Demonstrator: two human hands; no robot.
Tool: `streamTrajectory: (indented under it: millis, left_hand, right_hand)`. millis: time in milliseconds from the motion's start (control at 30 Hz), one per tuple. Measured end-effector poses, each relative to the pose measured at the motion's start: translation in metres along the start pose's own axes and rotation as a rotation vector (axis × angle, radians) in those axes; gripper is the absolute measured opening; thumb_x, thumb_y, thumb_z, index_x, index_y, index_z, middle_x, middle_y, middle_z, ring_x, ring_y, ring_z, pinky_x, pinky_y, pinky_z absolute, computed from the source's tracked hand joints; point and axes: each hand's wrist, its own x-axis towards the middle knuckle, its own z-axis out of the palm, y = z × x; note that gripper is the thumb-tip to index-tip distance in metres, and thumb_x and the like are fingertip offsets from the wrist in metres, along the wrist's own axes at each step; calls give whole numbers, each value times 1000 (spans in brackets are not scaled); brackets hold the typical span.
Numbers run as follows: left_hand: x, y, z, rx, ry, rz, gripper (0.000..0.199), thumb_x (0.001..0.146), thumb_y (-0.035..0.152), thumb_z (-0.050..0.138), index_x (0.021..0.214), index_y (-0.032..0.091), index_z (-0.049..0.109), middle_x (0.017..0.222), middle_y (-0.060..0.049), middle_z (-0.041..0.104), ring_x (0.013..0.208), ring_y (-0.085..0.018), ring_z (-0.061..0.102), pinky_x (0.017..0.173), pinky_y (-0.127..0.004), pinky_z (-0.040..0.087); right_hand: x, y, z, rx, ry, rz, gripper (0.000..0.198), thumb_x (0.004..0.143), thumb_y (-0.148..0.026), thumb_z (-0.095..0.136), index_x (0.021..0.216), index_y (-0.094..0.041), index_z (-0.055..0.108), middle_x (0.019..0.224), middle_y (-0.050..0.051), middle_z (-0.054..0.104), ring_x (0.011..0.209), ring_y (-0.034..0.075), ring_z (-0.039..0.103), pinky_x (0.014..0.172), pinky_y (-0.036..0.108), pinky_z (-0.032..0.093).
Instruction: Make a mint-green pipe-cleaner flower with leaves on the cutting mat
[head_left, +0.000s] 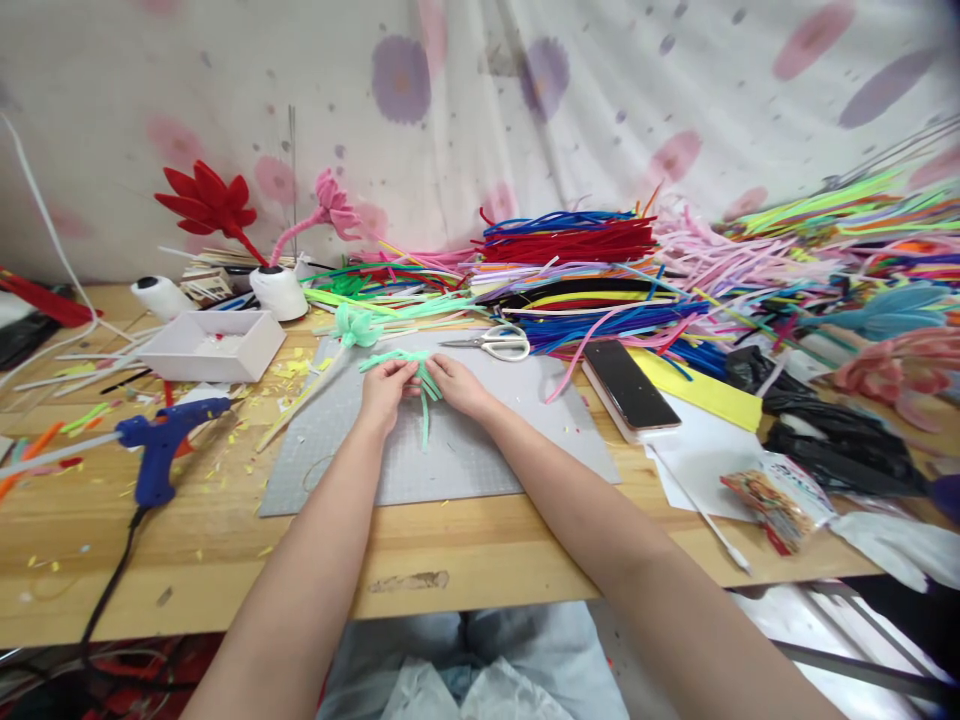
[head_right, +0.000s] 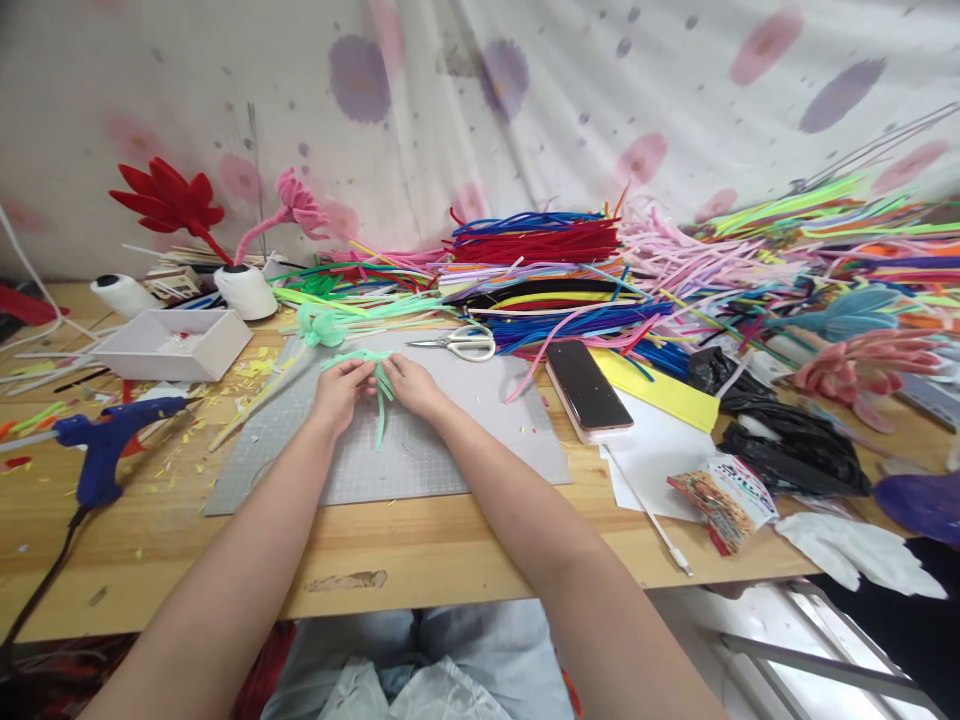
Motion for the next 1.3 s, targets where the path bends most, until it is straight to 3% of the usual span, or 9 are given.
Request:
streamTrajectory:
  millis: [100, 200, 300, 400, 567, 767, 1033, 1200, 1300]
  left_hand:
    - [-2, -3, 8, -114, 96, 28, 19, 55, 19, 69, 59, 13, 51, 47, 7, 46, 39, -3, 43, 38, -14, 37]
    - [-3, -3, 11, -100, 102, 83, 19, 57, 23, 69, 61, 14, 53, 45, 8, 44, 36, -2, 38, 33, -14, 28]
    - [-2, 1, 7, -86, -15, 82, 23, 60, 30, 69, 72, 13, 60, 43, 8, 41, 35, -2, 37, 32, -13, 23]
    - [0, 6, -2, -162, -196, -58, 31, 64, 34, 68, 85, 13, 63, 42, 7, 41, 36, -4, 42, 33, -13, 26]
    - [4, 8, -8, -250, -300, -167, 22, 69, 30, 65, 82, 12, 61, 46, 4, 50, 36, -4, 47, 34, -12, 32]
    - [8, 9, -10, -235, -276, -190, 12, 76, 23, 57, 72, 12, 59, 42, 4, 49, 34, -6, 48, 34, -13, 38]
    - [9, 15, -11, -301, -196, -309, 18, 81, 17, 51, 65, 11, 57, 47, 2, 51, 39, -2, 49, 38, -8, 40]
    - [3, 6, -1, -183, -224, -125, 17, 70, 28, 64, 71, 12, 60, 54, 2, 52, 46, -3, 48, 40, -11, 38]
    - [3, 1, 2, -82, -218, 12, 24, 64, 31, 68, 58, 12, 55, 47, 4, 46, 41, -2, 41, 37, -13, 31]
  right_hand:
    - [-1, -3, 5, 227, -133, 98, 27, 85, -38, 37, 71, -17, 45, 63, -2, 51, 56, 8, 47, 56, 21, 37]
    - [-5, -9, 8, 477, -233, 211, 28, 84, -42, 39, 72, -17, 44, 56, -3, 48, 47, 8, 46, 48, 21, 39]
    - [-11, -15, 5, 670, -275, 269, 26, 84, -40, 41, 71, -17, 43, 47, -8, 33, 38, 5, 35, 42, 20, 38]
    - [-15, -18, 1, 823, -397, 320, 25, 84, -38, 42, 71, -16, 45, 45, -10, 26, 36, 4, 27, 41, 19, 37]
    - [-16, -16, -4, 910, -519, 315, 24, 84, -37, 43, 72, -16, 45, 46, -10, 25, 37, 4, 26, 41, 18, 36]
    - [-17, -15, -9, 859, -590, 290, 26, 83, -40, 43, 75, -16, 45, 47, -11, 23, 37, 3, 22, 39, 17, 31]
    - [-14, -12, -8, 804, -525, 259, 26, 79, -43, 50, 76, -18, 43, 49, -10, 26, 39, 4, 24, 40, 16, 31]
    - [-12, -10, -2, 725, -288, 233, 27, 80, -44, 46, 73, -19, 42, 47, -10, 22, 38, 4, 21, 39, 17, 31]
    - [-13, -11, -2, 713, -329, 214, 30, 80, -47, 45, 74, -17, 46, 49, -9, 22, 39, 4, 23, 39, 17, 31]
